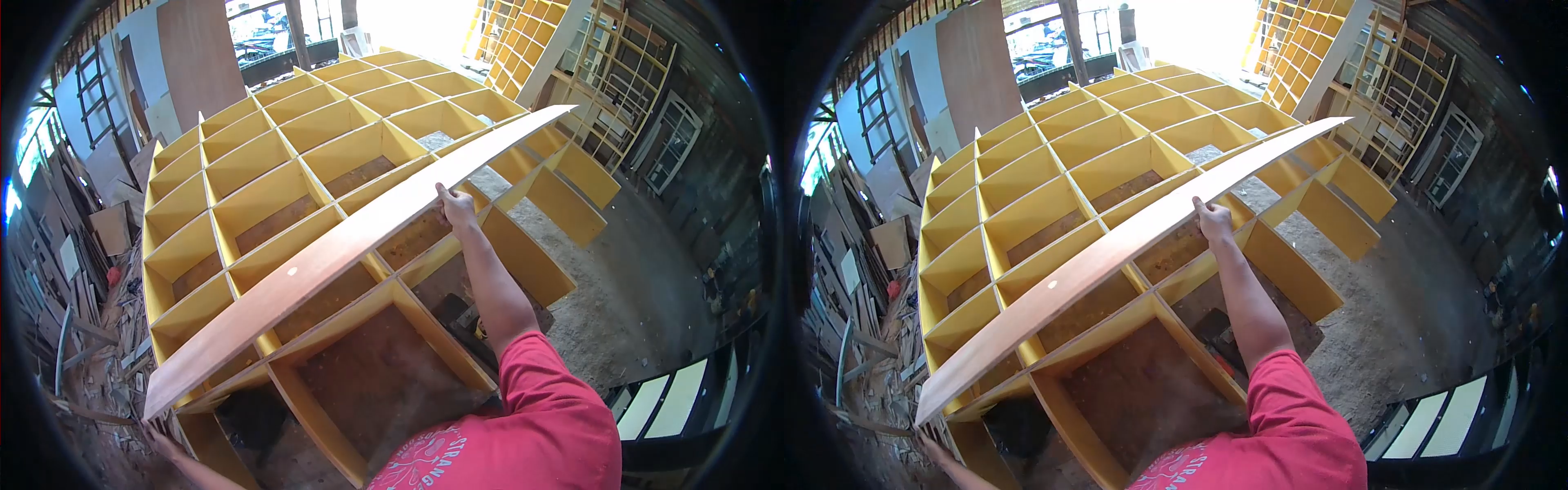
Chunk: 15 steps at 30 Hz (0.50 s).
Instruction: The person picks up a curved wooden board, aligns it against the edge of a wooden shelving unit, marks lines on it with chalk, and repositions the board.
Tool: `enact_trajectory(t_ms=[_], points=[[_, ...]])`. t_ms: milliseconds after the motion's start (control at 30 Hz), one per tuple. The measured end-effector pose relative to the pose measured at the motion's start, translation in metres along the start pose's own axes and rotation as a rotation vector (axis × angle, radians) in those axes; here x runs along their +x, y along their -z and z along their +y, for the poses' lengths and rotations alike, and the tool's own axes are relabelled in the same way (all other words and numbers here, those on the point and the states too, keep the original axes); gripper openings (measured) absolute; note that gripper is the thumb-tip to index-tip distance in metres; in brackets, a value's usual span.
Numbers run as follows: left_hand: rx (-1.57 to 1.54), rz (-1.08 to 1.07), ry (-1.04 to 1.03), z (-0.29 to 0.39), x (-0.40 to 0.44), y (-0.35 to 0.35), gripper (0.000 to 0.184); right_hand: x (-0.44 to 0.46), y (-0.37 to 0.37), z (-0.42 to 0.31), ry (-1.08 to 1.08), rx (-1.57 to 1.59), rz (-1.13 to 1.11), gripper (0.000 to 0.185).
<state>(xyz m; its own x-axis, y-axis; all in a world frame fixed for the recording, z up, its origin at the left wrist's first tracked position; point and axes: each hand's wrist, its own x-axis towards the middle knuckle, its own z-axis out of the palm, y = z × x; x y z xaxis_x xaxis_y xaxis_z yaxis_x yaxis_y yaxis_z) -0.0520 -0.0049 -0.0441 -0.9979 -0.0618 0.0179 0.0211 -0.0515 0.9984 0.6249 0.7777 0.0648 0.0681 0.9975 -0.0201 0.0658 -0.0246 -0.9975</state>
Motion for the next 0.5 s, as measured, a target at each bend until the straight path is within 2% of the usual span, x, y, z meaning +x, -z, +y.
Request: enact_trajectory(t_ms=[33, 67, 133, 167, 267, 300, 367, 467, 500], points=[[-0.063, -0.029, 0.066, -0.008, 0.005, 0.005, 0.076, -0.001, 0.006, 0.01, -0.016, 0.007, -0.015, 0.052], [0.069, 0.018, 0.013, -0.008, -0.002, 0.004, 0.072, -0.003, 0.014, 0.019, -0.031, 0.015, -0.028, 0.051], [0.329, 0.118, -0.093, -0.008, -0.026, 0.004, 0.063, -0.012, 0.033, 0.037, 0.154, -0.402, 0.008, 0.05], [0.427, 0.069, -0.11, -0.016, -0.021, 0.013, 0.056, -0.017, 0.039, 0.041, 0.245, -0.61, 0.027, 0.049], [0.778, -0.035, -0.108, 0.005, -0.02, 0.01, 0.058, -0.047, 0.056, 0.011, 0.059, -0.375, 0.053, 0.049], [0.824, -0.066, -0.126, 0.001, -0.011, 0.007, 0.058, -0.043, 0.061, 0.017, 0.093, -0.32, 0.044, 0.047], [0.913, -0.127, -0.164, -0.01, 0.011, -0.011, 0.06, -0.046, 0.065, 0.024, 0.168, -0.47, 0.025, 0.043], [1.02, -0.266, -0.049, -0.012, 0.024, -0.049, 0.071, -0.068, 0.056, 0.03, 0.338, -0.592, -0.013, 0.036], [1.097, -0.215, -0.07, -0.014, 0.027, -0.058, 0.075, -0.08, 0.048, 0.034, 0.404, -0.614, -0.025, 0.034]])
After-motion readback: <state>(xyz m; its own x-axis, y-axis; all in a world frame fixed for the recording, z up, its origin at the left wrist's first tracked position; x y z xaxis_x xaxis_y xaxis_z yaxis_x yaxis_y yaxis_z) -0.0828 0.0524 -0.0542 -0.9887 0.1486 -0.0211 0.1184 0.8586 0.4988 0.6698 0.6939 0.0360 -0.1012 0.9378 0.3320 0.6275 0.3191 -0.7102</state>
